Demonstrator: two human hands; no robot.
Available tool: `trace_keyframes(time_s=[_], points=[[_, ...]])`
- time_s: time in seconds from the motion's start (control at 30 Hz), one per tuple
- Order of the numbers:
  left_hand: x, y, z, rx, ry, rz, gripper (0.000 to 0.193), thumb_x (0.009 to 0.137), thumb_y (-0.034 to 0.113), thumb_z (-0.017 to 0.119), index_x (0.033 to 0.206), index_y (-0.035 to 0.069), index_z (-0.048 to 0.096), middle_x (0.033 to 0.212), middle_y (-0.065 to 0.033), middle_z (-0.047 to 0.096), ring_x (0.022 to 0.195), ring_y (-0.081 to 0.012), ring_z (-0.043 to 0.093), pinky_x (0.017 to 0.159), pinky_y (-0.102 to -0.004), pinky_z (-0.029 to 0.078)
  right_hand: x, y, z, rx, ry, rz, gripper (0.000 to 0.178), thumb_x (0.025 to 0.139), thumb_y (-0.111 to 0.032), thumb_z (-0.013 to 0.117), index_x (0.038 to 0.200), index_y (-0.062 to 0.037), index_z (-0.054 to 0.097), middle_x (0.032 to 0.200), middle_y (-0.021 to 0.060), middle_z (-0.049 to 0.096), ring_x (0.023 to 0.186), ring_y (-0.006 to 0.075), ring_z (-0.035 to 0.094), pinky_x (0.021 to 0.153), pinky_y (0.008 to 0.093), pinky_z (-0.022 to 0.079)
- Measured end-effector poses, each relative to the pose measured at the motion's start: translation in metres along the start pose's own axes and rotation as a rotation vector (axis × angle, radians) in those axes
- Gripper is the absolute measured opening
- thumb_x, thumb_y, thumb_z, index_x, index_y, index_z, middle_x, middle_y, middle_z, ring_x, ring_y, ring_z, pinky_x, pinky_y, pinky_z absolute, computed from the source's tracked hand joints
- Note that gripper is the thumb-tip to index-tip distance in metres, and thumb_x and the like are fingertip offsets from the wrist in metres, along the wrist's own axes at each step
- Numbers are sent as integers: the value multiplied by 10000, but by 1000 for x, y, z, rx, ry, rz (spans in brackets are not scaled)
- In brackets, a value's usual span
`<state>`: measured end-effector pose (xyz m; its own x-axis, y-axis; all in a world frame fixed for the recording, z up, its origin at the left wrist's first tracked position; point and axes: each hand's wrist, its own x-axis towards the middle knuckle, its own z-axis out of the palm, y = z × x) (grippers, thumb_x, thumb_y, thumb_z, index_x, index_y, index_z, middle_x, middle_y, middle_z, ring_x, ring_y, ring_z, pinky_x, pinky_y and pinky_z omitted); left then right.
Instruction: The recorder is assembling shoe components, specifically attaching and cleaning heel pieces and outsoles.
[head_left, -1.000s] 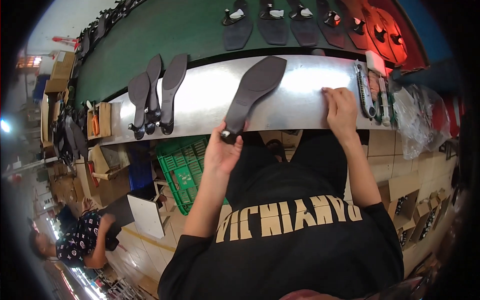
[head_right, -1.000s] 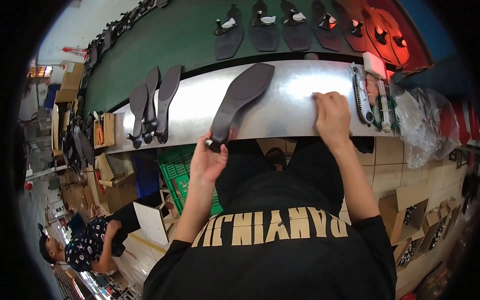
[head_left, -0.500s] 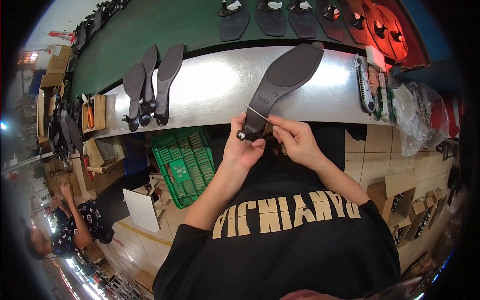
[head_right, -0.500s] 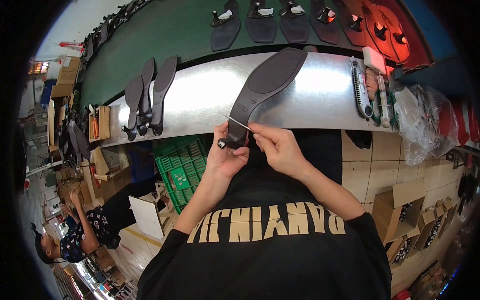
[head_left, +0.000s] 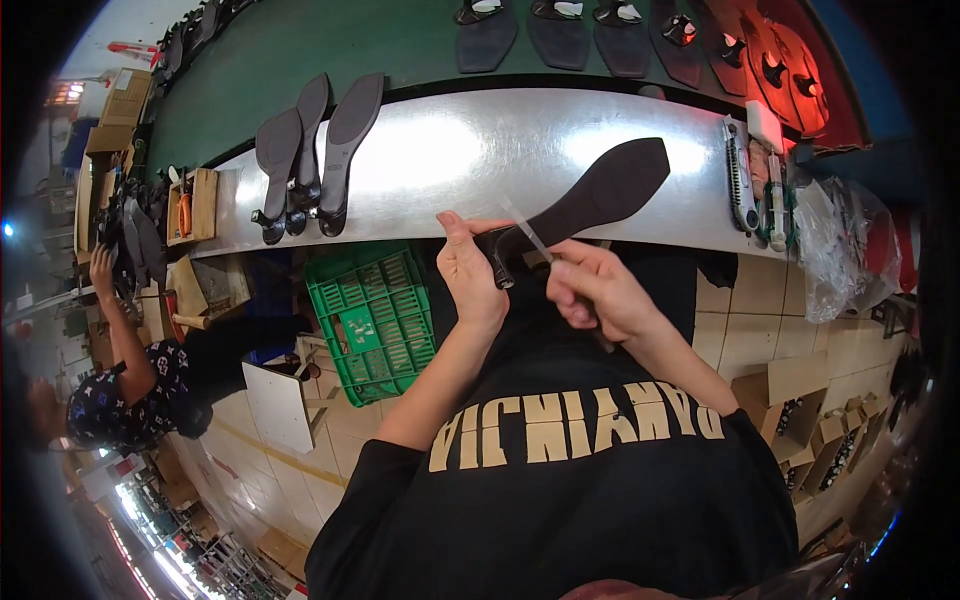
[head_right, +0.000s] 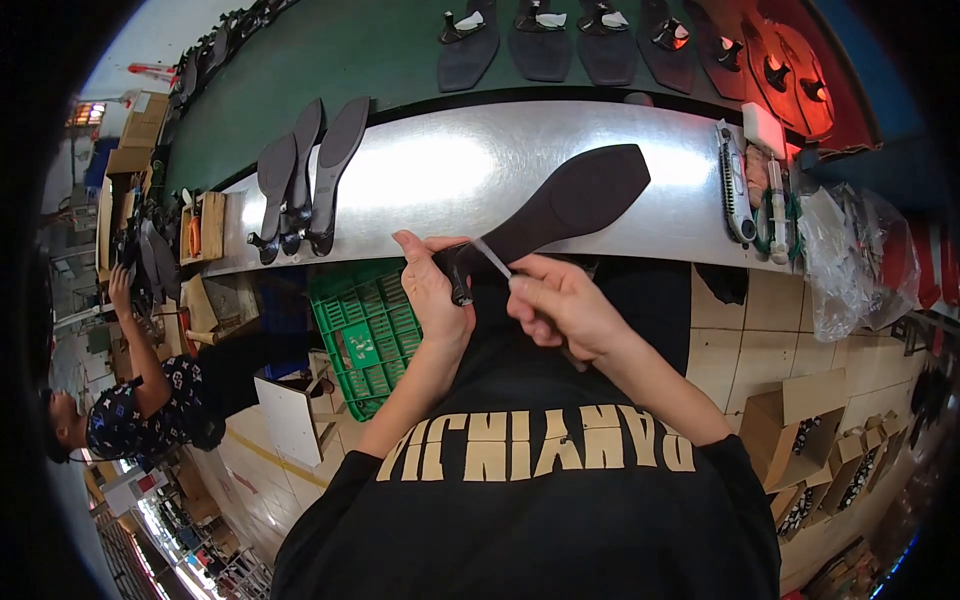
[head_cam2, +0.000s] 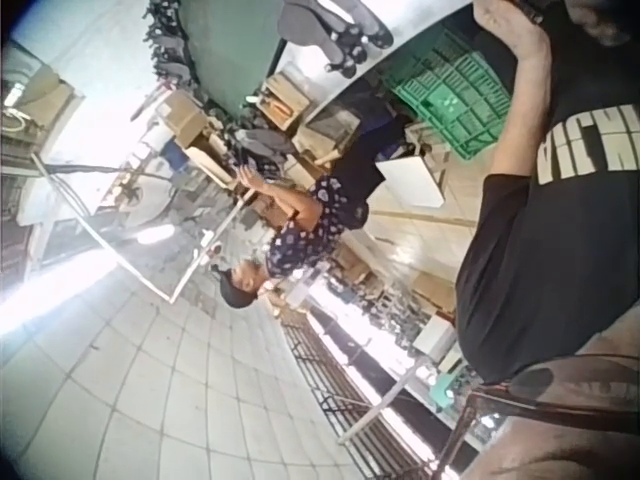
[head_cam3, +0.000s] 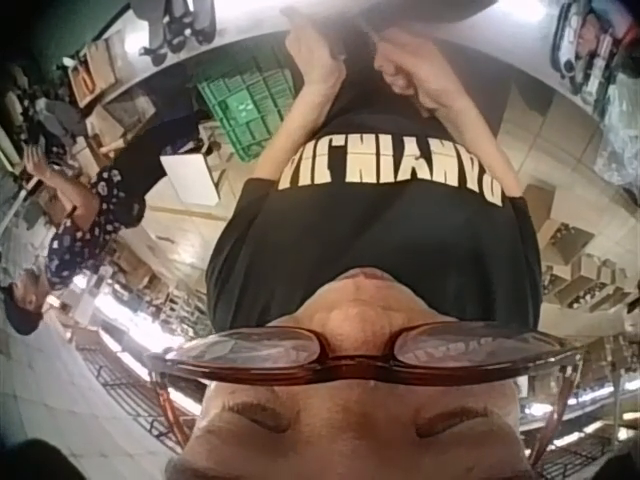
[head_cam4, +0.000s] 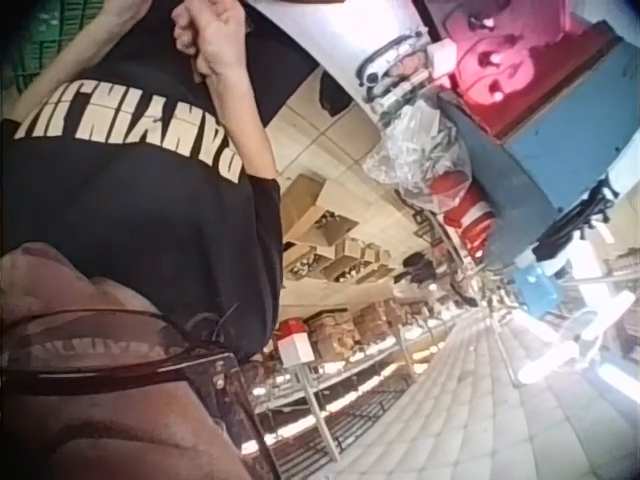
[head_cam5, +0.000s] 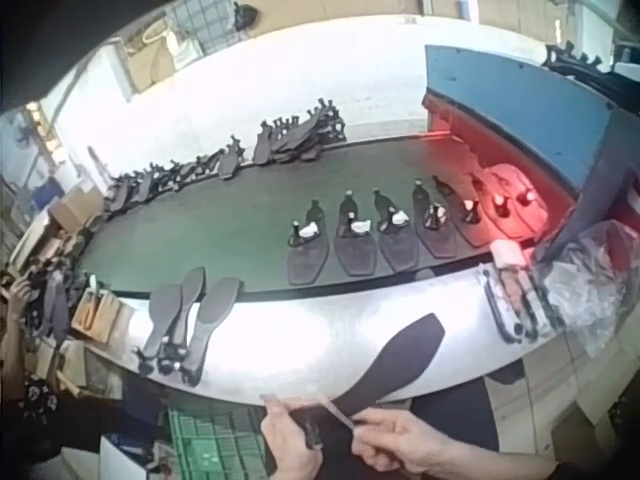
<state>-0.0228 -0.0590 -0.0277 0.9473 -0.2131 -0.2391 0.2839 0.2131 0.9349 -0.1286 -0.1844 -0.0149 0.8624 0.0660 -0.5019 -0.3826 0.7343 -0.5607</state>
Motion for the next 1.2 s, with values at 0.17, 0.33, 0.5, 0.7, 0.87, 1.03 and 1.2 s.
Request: trace_keyframes(time_s=[0.17,0.33,0.5,0.7,0.87,1.03,1.2], points=[[7,2,-11,128,7,163,803,980,647,201,677,26,610,608,-35,580,492,-97,470,479,-225,366,-4,-2,0,-525,8,-287,180,948,-75,519,1094,-26,613,684,23,583,544,76,531,457,217,392],[6,16,-5,170,-81,274,838,966,673,137,677,36,599,644,-53,579,549,-109,501,514,-219,382,-1,5,6,-1266,233,-999,162,839,54,591,986,17,648,757,119,646,617,205,634,558,290,492],[13,15,-19,79,-116,90,887,956,691,137,685,7,631,667,-58,605,601,-151,549,636,-237,437,-10,4,18,-1214,123,-898,107,828,-5,640,934,-11,624,777,125,640,686,291,645,590,347,505],[15,25,12,-713,126,-798,646,851,712,491,798,74,578,683,-54,572,654,-207,580,618,-331,495,-7,5,20,-1244,225,-962,78,849,-16,622,926,-26,611,767,126,629,679,300,639,584,363,499],[18,-8,-5,-739,-72,-690,433,915,478,542,686,111,538,709,-50,567,697,-242,571,653,-378,469,2,12,14,-1309,331,-879,58,869,-33,599,863,-26,541,712,139,578,644,339,604,562,410,474],[20,-6,2,-664,-18,-730,458,924,503,531,677,118,519,698,-38,554,677,-220,549,627,-351,447,-3,18,17,-1264,260,-808,30,866,-2,595,873,-4,566,716,155,567,643,342,599,559,377,466],[25,-15,-5,-706,-172,-621,461,915,513,553,692,113,499,691,-45,541,674,-218,545,623,-346,448,-8,20,20,-1281,228,-855,91,856,-37,606,845,-31,516,711,138,559,644,345,597,550,410,469]])
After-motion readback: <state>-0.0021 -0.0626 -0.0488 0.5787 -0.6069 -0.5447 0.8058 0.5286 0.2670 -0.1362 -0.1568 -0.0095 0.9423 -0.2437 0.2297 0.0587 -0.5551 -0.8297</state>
